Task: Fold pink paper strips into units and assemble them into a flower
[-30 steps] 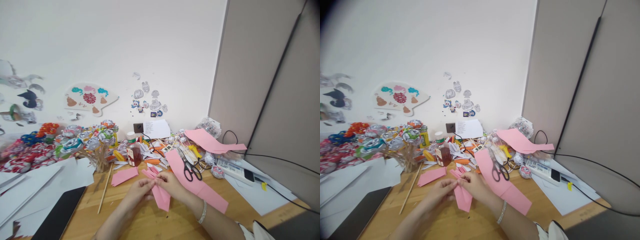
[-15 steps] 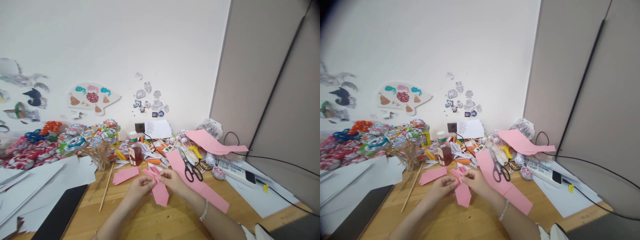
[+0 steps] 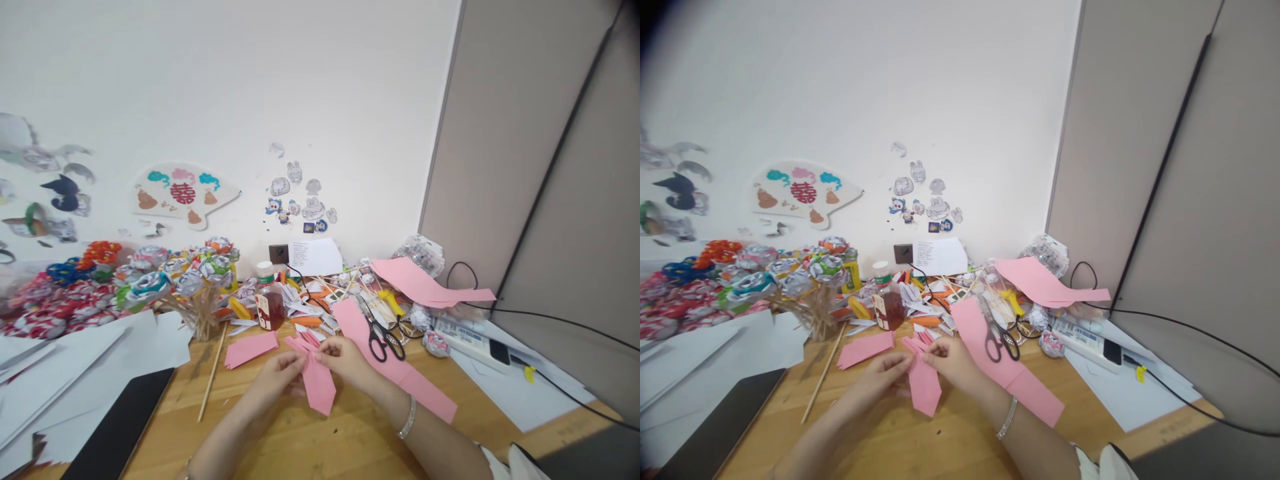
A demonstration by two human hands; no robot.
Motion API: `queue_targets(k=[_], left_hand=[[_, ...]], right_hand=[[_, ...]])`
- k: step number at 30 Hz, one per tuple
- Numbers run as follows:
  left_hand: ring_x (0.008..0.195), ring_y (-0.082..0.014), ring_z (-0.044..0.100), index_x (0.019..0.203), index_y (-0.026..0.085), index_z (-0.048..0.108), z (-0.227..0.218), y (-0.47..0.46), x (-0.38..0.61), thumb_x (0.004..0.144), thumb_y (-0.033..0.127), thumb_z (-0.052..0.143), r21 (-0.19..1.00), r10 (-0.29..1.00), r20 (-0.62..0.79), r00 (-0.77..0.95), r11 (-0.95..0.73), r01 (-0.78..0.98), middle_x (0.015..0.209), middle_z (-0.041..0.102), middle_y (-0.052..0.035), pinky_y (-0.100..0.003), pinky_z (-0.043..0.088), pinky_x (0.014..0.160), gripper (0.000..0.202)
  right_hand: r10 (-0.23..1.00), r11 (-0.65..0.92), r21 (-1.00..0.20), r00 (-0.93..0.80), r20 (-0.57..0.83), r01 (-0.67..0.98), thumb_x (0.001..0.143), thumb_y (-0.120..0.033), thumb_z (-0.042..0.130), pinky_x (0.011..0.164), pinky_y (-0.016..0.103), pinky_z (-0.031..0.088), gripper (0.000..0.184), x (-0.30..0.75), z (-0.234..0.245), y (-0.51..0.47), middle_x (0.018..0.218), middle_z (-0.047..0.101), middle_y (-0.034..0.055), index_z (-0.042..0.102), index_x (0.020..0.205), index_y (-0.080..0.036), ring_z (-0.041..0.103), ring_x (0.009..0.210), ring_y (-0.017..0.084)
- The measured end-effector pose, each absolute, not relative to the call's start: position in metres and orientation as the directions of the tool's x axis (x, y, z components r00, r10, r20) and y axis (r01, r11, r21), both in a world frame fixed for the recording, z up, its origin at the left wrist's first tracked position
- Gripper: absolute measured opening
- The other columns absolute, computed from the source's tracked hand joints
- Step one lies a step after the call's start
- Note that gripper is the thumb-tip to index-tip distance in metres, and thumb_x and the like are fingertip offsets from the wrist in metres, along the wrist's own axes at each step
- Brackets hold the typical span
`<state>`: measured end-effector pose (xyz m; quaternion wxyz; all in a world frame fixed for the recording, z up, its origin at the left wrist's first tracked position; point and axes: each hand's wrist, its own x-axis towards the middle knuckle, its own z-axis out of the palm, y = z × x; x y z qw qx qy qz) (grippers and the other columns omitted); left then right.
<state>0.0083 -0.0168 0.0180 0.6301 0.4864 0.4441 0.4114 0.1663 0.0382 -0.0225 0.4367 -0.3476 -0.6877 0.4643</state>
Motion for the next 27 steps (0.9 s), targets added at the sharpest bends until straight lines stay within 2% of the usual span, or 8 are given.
queue_targets(k=[5,11,17,20,23,27], left_hand=[[0.063,-0.0171,0.061,0.073,0.013,0.064,0.016,-0.017,0.006,0.065,0.044,0.065,0.947,0.927,-0.207,0.312,0.270,-0.174,0.069,0.067,-0.0066,-0.027,0.047,0.058,0.032],[0.068,-0.0182,0.061,0.073,0.012,0.065,0.012,-0.016,0.006,0.065,0.042,0.067,0.950,0.929,-0.172,0.329,0.244,-0.192,0.071,0.068,-0.0078,-0.029,0.048,0.063,0.031],[0.061,-0.0138,0.057,0.067,0.011,0.066,0.015,-0.014,0.008,0.054,0.042,0.074,0.960,0.940,-0.196,0.280,0.242,-0.141,0.065,0.064,-0.0041,-0.027,0.045,0.063,0.035],[0.059,-0.0132,0.055,0.066,0.010,0.067,0.016,-0.013,0.008,0.050,0.046,0.074,0.978,0.950,-0.181,0.255,0.202,-0.059,0.063,0.063,-0.0039,-0.025,0.042,0.060,0.040],[0.057,-0.0134,0.053,0.066,0.009,0.068,0.014,-0.011,0.007,0.050,0.049,0.072,0.989,0.959,-0.148,0.242,0.145,0.033,0.062,0.063,-0.0038,-0.024,0.039,0.057,0.043],[0.054,-0.0124,0.051,0.064,0.009,0.067,0.007,-0.009,0.007,0.051,0.049,0.071,0.993,0.964,-0.115,0.238,0.103,0.064,0.059,0.063,-0.0030,-0.023,0.035,0.054,0.042]], right_hand=[[0.885,0.306,-0.950,-0.384,0.262,0.058,0.067,-0.034,0.063,0.057,0.023,0.040,0.022,0.165,-0.020,0.036,0.062,0.055,-0.0008,0.060,0.067,-0.013,0.050,0.059,0.011],[0.884,0.322,-0.943,-0.383,0.267,0.085,0.068,-0.033,0.062,0.057,0.023,0.040,0.020,0.165,-0.018,0.035,0.062,0.056,-0.0007,0.061,0.067,-0.013,0.050,0.060,0.011],[0.884,0.342,-0.932,-0.378,0.276,0.119,0.068,-0.033,0.062,0.055,0.022,0.039,0.019,0.164,-0.019,0.034,0.061,0.056,-0.0011,0.061,0.066,-0.014,0.050,0.059,0.011],[0.878,0.334,-0.934,-0.402,0.259,0.128,0.068,-0.035,0.062,0.054,0.021,0.038,0.021,0.165,-0.016,0.031,0.060,0.055,-0.0014,0.062,0.066,-0.014,0.049,0.057,0.010],[0.876,0.299,-0.948,-0.428,0.224,0.114,0.066,-0.035,0.063,0.053,0.021,0.037,0.022,0.166,-0.012,0.030,0.059,0.055,-0.0015,0.062,0.065,-0.014,0.048,0.057,0.010],[0.857,0.236,-0.966,-0.491,0.154,0.109,0.064,-0.034,0.066,0.053,0.021,0.036,0.022,0.168,-0.008,0.031,0.056,0.052,-0.0025,0.060,0.060,-0.013,0.046,0.055,0.009]])
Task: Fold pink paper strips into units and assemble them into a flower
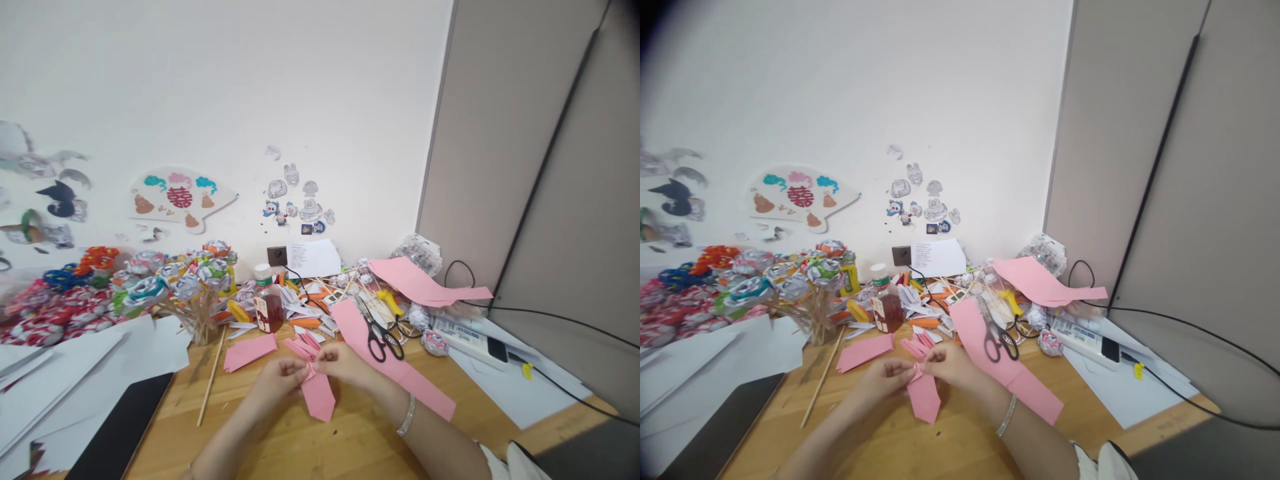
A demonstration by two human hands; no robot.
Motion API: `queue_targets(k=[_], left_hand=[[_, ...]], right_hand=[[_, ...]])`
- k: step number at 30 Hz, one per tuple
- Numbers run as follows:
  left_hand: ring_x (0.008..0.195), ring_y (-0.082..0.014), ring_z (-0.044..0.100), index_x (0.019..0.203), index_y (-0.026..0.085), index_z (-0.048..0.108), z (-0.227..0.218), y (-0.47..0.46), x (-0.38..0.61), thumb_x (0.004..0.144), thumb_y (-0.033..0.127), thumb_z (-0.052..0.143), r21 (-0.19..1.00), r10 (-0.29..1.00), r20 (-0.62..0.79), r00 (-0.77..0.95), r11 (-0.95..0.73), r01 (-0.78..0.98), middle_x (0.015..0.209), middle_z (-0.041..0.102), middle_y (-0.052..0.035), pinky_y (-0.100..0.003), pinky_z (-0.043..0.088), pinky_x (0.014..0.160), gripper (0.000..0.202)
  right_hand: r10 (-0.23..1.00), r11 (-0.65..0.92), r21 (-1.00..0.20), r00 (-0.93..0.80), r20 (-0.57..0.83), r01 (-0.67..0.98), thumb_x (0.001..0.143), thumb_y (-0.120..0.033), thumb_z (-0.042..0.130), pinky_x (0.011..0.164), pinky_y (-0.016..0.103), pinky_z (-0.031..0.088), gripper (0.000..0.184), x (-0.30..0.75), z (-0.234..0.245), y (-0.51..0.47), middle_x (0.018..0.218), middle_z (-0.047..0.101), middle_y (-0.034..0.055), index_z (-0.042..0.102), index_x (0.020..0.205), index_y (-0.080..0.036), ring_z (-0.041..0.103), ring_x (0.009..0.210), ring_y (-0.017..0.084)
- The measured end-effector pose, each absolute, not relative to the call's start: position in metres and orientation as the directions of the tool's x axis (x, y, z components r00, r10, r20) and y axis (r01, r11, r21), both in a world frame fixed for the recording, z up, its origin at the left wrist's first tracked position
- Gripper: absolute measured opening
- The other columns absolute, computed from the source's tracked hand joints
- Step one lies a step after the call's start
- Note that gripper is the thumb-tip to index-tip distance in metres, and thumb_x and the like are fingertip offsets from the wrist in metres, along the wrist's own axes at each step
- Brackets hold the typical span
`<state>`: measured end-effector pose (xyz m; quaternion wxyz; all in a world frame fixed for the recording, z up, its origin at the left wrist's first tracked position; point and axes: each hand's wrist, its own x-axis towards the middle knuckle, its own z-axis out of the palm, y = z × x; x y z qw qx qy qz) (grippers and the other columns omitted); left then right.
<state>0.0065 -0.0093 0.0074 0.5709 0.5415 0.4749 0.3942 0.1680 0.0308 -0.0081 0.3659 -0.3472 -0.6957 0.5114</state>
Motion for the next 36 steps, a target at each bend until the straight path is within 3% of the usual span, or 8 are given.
queue_targets(k=[11,25,36], left_hand=[[0.047,-0.0092,0.042,0.058,0.010,0.064,0.005,-0.010,0.009,0.048,0.050,0.072,0.991,0.975,-0.108,0.192,0.090,0.103,0.050,0.056,0.0003,-0.021,0.029,0.049,0.042],[0.044,-0.0061,0.033,0.053,0.012,0.057,-0.001,-0.007,0.008,0.054,0.050,0.069,0.992,0.971,-0.121,0.205,0.109,0.070,0.047,0.047,0.0037,-0.020,0.023,0.044,0.040],[0.045,-0.0070,0.032,0.055,0.012,0.056,-0.001,-0.004,0.005,0.055,0.055,0.064,0.980,0.969,-0.120,0.217,0.080,0.181,0.048,0.044,0.0053,-0.021,0.021,0.046,0.044]], right_hand=[[0.819,0.244,-0.967,-0.549,0.165,0.074,0.060,-0.045,0.068,0.052,0.023,0.036,0.034,0.174,-0.006,0.031,0.056,0.055,0.0004,0.062,0.061,-0.012,0.048,0.054,0.010],[0.852,0.228,-0.971,-0.497,0.165,0.068,0.061,-0.039,0.069,0.049,0.021,0.034,0.029,0.170,-0.018,0.035,0.056,0.054,-0.0003,0.059,0.059,-0.011,0.046,0.052,0.009],[0.851,0.158,-0.986,-0.513,0.110,0.051,0.054,-0.041,0.074,0.051,0.022,0.036,0.032,0.170,-0.021,0.038,0.057,0.056,0.0003,0.061,0.060,-0.011,0.048,0.053,0.009]])
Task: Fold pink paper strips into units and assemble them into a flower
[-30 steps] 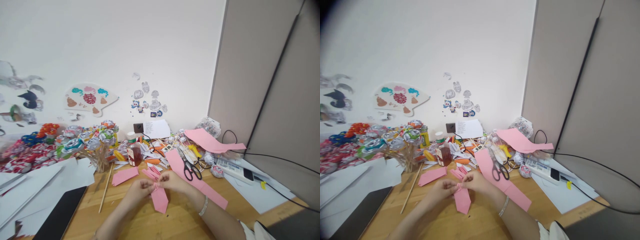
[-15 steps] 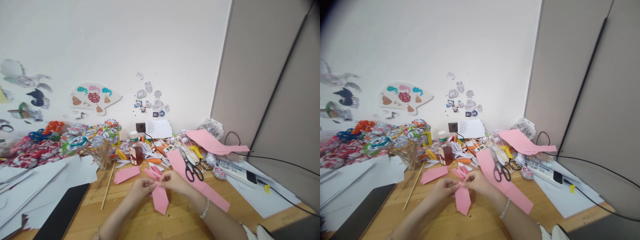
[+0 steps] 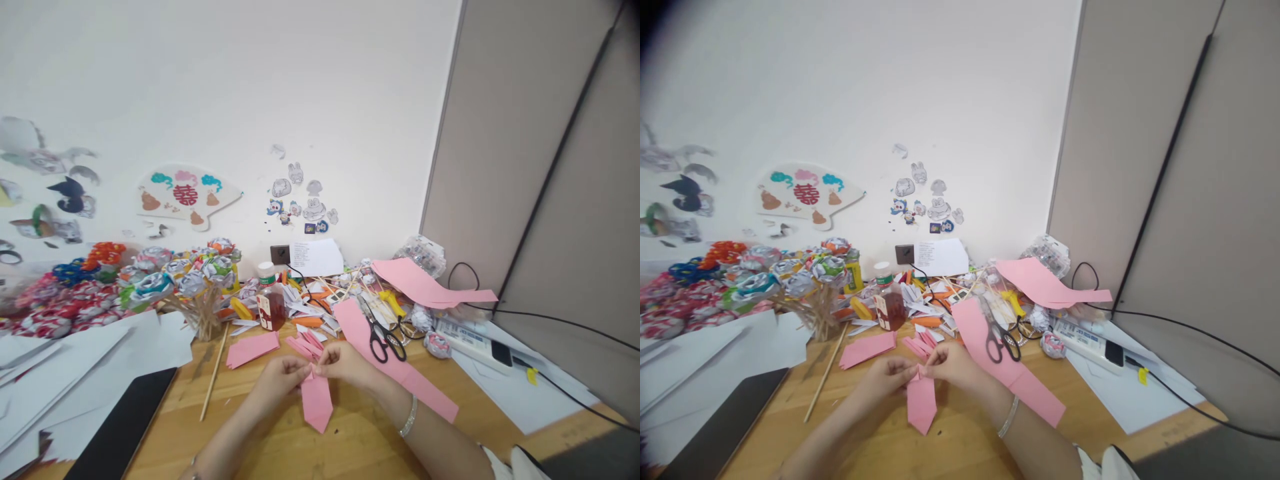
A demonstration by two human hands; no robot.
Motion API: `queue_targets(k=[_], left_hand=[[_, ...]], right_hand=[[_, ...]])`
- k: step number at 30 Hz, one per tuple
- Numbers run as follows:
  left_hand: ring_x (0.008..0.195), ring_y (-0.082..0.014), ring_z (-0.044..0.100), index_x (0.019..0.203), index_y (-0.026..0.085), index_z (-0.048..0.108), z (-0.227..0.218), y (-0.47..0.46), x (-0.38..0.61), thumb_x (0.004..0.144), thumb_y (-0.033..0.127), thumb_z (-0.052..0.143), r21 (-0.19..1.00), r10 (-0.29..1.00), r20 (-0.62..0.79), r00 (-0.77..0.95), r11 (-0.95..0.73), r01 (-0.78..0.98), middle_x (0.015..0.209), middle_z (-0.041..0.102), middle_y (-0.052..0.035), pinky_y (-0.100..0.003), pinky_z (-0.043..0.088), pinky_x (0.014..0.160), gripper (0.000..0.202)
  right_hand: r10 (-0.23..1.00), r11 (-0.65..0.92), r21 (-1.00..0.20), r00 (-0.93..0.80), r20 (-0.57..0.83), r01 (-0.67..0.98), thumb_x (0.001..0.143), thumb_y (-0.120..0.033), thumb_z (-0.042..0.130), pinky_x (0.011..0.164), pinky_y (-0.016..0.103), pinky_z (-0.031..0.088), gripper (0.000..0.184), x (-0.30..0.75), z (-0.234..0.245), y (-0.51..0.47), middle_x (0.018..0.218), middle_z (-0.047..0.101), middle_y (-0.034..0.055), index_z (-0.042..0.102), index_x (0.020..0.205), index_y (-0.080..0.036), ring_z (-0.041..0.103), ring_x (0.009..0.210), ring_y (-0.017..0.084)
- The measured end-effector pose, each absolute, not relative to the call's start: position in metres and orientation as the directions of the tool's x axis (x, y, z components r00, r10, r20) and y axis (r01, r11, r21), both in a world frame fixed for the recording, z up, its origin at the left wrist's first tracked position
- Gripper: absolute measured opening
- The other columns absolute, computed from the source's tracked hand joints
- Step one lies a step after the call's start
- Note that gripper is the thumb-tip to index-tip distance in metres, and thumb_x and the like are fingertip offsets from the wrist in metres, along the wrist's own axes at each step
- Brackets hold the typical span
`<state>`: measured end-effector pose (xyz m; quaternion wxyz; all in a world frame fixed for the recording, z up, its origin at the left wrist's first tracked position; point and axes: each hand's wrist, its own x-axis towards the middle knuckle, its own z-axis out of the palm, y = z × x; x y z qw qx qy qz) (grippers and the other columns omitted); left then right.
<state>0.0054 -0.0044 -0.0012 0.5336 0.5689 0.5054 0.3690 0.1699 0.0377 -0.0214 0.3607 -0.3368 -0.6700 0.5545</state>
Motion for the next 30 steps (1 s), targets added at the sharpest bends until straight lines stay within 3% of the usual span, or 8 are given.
queue_targets(k=[4,10,19,30], left_hand=[[0.045,-0.0062,0.027,0.053,0.012,0.056,0.006,-0.006,0.006,0.053,0.058,0.062,0.970,0.966,-0.089,0.244,0.028,0.242,0.046,0.039,0.0067,-0.021,0.019,0.046,0.047],[0.045,-0.0064,0.027,0.053,0.012,0.055,0.007,-0.007,0.006,0.056,0.055,0.061,0.966,0.976,-0.067,0.208,0.011,0.259,0.046,0.039,0.0063,-0.021,0.018,0.046,0.044],[0.044,-0.0061,0.026,0.052,0.014,0.050,-0.006,-0.007,0.006,0.056,0.054,0.062,0.970,0.975,-0.128,0.182,0.085,0.229,0.045,0.036,0.0081,-0.021,0.017,0.044,0.042],[0.046,-0.0068,0.027,0.052,0.014,0.052,-0.003,-0.008,0.005,0.061,0.045,0.061,0.957,0.977,-0.085,0.193,0.026,0.289,0.048,0.037,0.0077,-0.021,0.019,0.046,0.034]], right_hand=[[0.788,0.054,-0.997,-0.616,0.004,0.062,0.048,-0.041,0.077,0.055,0.022,0.037,0.037,0.175,-0.020,0.040,0.059,0.058,-0.0005,0.063,0.066,-0.011,0.050,0.055,0.009],[0.717,-0.089,-0.990,-0.683,-0.141,0.110,0.059,-0.048,0.068,0.061,0.024,0.041,0.041,0.183,-0.011,0.036,0.062,0.059,0.0003,0.065,0.076,-0.011,0.054,0.058,0.009],[0.781,0.100,-0.983,-0.624,-0.020,0.156,0.059,-0.038,0.070,0.057,0.022,0.039,0.030,0.177,-0.021,0.038,0.060,0.060,0.0014,0.067,0.070,-0.010,0.051,0.056,0.010],[0.814,0.232,-0.940,-0.579,0.047,0.251,0.061,-0.023,0.065,0.053,0.020,0.038,0.012,0.175,-0.029,0.039,0.063,0.062,0.0008,0.068,0.067,-0.013,0.052,0.058,0.011]])
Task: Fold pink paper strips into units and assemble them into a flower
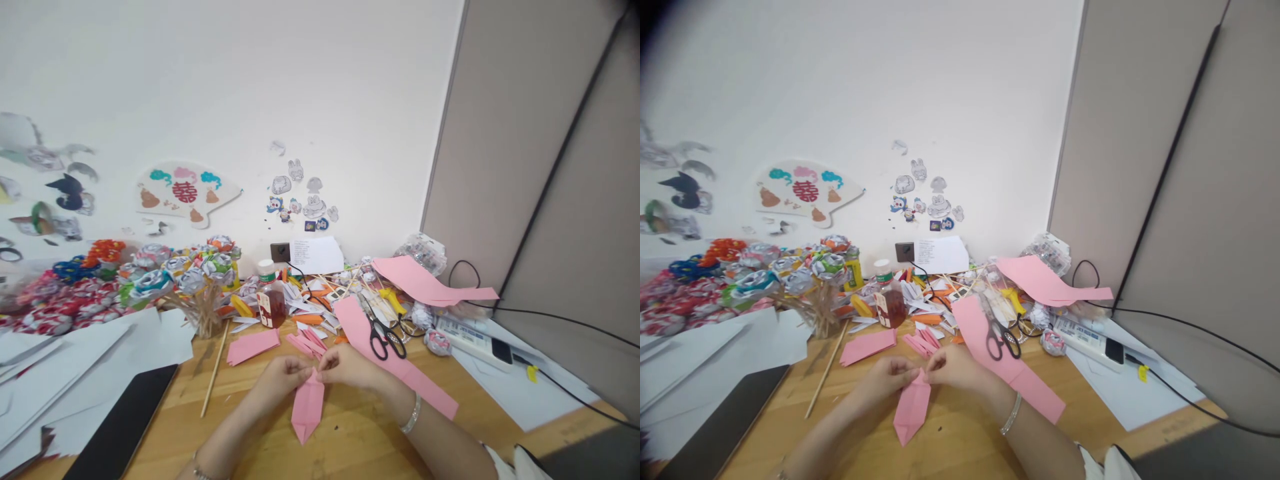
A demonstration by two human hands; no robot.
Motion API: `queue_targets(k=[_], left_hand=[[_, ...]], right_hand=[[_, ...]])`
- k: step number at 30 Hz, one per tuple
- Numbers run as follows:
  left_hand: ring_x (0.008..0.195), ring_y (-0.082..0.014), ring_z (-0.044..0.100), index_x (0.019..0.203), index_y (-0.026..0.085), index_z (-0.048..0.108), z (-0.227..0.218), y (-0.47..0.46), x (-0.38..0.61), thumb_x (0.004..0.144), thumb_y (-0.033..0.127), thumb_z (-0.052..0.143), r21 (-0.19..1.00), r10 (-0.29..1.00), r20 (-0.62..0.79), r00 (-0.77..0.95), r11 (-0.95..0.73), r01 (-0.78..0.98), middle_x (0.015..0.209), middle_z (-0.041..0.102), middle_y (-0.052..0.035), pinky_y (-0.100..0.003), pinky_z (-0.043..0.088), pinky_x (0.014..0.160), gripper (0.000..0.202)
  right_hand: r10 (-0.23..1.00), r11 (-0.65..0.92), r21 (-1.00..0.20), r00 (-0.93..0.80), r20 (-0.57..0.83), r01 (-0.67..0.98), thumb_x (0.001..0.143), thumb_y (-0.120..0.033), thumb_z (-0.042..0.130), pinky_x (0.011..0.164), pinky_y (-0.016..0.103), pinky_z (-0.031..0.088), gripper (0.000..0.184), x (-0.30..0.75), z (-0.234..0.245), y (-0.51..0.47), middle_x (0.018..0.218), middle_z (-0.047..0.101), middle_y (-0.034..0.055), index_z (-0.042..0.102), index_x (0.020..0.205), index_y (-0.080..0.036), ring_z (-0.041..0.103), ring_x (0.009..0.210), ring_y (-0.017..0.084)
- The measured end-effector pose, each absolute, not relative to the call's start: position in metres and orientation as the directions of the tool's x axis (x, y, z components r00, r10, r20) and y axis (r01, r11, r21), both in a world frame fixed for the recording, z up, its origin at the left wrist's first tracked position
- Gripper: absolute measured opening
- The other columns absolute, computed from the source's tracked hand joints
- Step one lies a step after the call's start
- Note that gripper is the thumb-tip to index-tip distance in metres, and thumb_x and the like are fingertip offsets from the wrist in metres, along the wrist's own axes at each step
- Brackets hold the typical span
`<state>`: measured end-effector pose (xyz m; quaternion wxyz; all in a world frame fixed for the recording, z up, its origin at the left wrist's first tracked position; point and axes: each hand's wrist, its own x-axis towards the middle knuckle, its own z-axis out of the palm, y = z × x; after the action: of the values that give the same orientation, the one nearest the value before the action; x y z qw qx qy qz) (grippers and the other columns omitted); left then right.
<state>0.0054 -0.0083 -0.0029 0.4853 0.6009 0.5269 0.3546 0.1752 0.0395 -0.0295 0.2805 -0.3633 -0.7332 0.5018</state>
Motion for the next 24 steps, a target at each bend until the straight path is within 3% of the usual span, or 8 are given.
queue_targets(k=[12,24], left_hand=[[0.052,-0.0092,0.037,0.056,0.013,0.057,-0.003,-0.008,0.007,0.063,0.039,0.059,0.930,0.979,0.002,0.205,-0.077,0.359,0.053,0.047,0.0034,-0.021,0.027,0.048,0.028],[0.051,-0.0099,0.040,0.053,0.014,0.053,-0.003,-0.008,0.008,0.066,0.038,0.058,0.907,0.984,0.085,0.155,-0.141,0.396,0.051,0.047,0.0036,-0.020,0.029,0.046,0.028]], right_hand=[[0.819,0.367,-0.850,-0.564,0.104,0.377,0.063,-0.026,0.063,0.052,0.019,0.038,0.013,0.174,-0.037,0.038,0.065,0.064,0.0009,0.067,0.068,-0.014,0.055,0.062,0.012],[0.815,0.380,-0.870,-0.559,0.153,0.316,0.071,-0.030,0.058,0.052,0.020,0.037,0.016,0.169,-0.029,0.030,0.064,0.062,0.0008,0.063,0.068,-0.015,0.054,0.060,0.012]])
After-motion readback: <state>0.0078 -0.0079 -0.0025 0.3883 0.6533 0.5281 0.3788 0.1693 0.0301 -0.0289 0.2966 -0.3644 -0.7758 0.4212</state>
